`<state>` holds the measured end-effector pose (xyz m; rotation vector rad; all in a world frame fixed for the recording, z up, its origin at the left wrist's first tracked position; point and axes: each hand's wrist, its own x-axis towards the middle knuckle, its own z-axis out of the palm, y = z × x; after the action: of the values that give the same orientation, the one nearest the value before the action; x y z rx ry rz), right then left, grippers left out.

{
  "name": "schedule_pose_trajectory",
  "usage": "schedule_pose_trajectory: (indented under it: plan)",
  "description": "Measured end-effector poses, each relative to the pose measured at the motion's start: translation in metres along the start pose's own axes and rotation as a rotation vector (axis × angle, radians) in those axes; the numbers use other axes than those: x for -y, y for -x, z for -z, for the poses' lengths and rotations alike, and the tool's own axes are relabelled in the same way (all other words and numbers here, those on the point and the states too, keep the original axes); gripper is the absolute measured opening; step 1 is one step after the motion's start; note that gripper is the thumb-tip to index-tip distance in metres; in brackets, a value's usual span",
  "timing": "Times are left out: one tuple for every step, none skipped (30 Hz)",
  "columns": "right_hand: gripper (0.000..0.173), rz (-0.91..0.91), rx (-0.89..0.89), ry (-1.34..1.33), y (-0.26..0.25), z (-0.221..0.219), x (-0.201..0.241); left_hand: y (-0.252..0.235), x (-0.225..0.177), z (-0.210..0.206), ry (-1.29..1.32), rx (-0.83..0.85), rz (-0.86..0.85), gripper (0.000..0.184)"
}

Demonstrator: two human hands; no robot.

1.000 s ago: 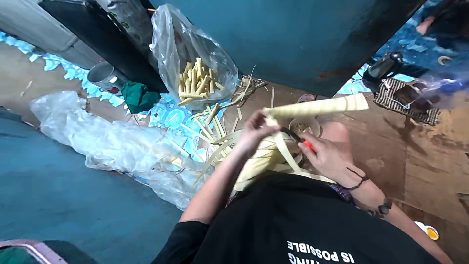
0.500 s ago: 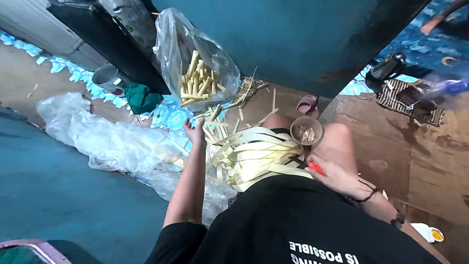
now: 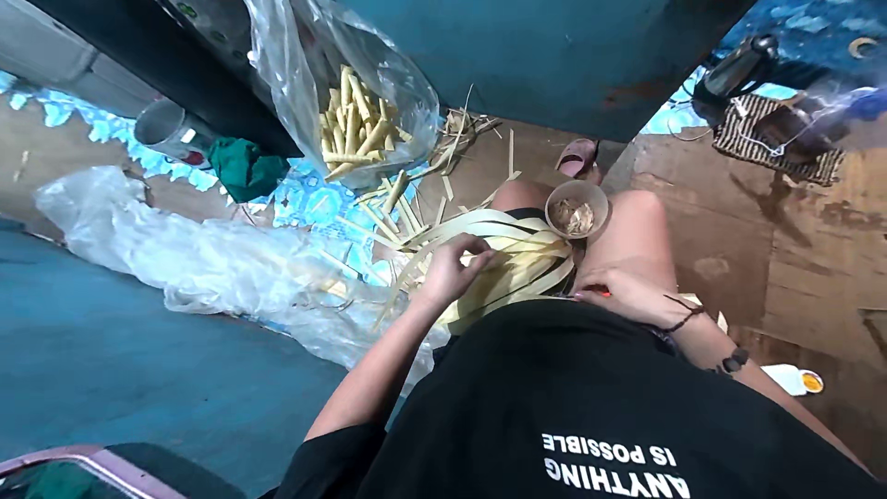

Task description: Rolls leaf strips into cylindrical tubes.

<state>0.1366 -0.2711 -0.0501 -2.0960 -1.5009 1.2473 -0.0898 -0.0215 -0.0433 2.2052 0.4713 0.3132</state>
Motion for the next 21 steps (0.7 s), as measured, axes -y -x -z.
schedule_pose_trajectory:
  plan:
    - [0.031, 0.011, -0.021, -0.01, 0.0, -0.002, -0.003, -0.005, -0.002, -0.008, -0.04, 0.012, -0.016, 0.017]
    - [0.031, 0.017, -0.036, -0.016, -0.001, -0.004, -0.005, -0.012, -0.005, -0.017, -0.078, 0.014, -0.026, 0.018]
    - [0.031, 0.019, -0.044, -0.018, -0.001, -0.004, -0.005, -0.021, -0.006, -0.026, -0.109, 0.006, -0.039, 0.019]
    - [0.032, 0.015, -0.044, -0.014, -0.001, -0.003, -0.004, -0.031, -0.009, -0.034, -0.144, 0.0, -0.049, 0.02]
    - [0.033, 0.011, -0.051, -0.01, 0.0, -0.002, -0.003, -0.043, -0.011, -0.04, -0.196, 0.004, -0.049, 0.021]
    - [0.033, 0.006, -0.063, -0.008, 0.0, -0.002, -0.003, -0.056, -0.014, -0.044, -0.255, 0.04, -0.025, 0.025]
    - [0.034, 0.005, -0.078, -0.012, 0.001, -0.001, -0.003, -0.069, -0.015, -0.047, -0.31, 0.114, 0.023, 0.031]
    - [0.033, 0.005, -0.089, -0.019, 0.002, 0.0, -0.002, -0.08, -0.015, -0.049, -0.349, 0.192, 0.063, 0.033]
    - [0.033, 0.009, -0.107, -0.028, 0.004, 0.002, 0.0, -0.088, -0.013, -0.052, -0.366, 0.251, 0.077, 0.03]
    - [0.032, 0.013, -0.132, -0.035, 0.006, 0.005, 0.001, -0.094, -0.01, -0.056, -0.361, 0.282, 0.06, 0.026]
    - [0.031, 0.019, -0.168, -0.053, 0.008, 0.009, 0.003, -0.097, -0.008, -0.059, -0.334, 0.285, 0.031, 0.022]
    - [0.03, 0.033, -0.234, -0.083, 0.01, 0.012, 0.005, -0.098, -0.003, -0.063, -0.295, 0.257, -0.006, 0.019]
    - [0.028, 0.048, -0.315, -0.114, 0.013, 0.016, 0.007, -0.098, 0.002, -0.068, -0.252, 0.192, -0.062, 0.015]
    - [0.027, 0.072, -0.409, -0.136, 0.014, 0.021, 0.011, -0.094, -0.005, -0.064, -0.198, 0.188, -0.076, 0.015]
    - [0.027, 0.111, -0.498, -0.142, 0.015, 0.025, 0.017, -0.087, -0.029, -0.049, -0.15, 0.261, -0.044, 0.019]
    - [0.031, 0.168, -0.569, -0.127, 0.015, 0.031, 0.023, -0.08, -0.05, -0.036, -0.118, 0.29, -0.05, 0.02]
    - [0.042, 0.234, -0.609, -0.114, 0.013, 0.036, 0.03, -0.072, -0.068, -0.027, -0.089, 0.28, -0.089, 0.019]
    - [0.057, 0.304, -0.618, -0.115, 0.011, 0.04, 0.039, -0.065, -0.082, -0.019, -0.054, 0.253, -0.146, 0.018]
    - [0.072, 0.378, -0.618, -0.106, 0.008, 0.043, 0.051, -0.059, -0.096, -0.011, -0.009, 0.218, -0.208, 0.016]
    - [0.081, 0.445, -0.619, -0.097, 0.005, 0.044, 0.062, -0.054, -0.107, -0.002, 0.049, 0.175, -0.274, 0.013]
    - [0.082, 0.493, -0.631, -0.084, 0.002, 0.045, 0.073, -0.05, -0.116, 0.008, 0.108, 0.142, -0.324, 0.012]
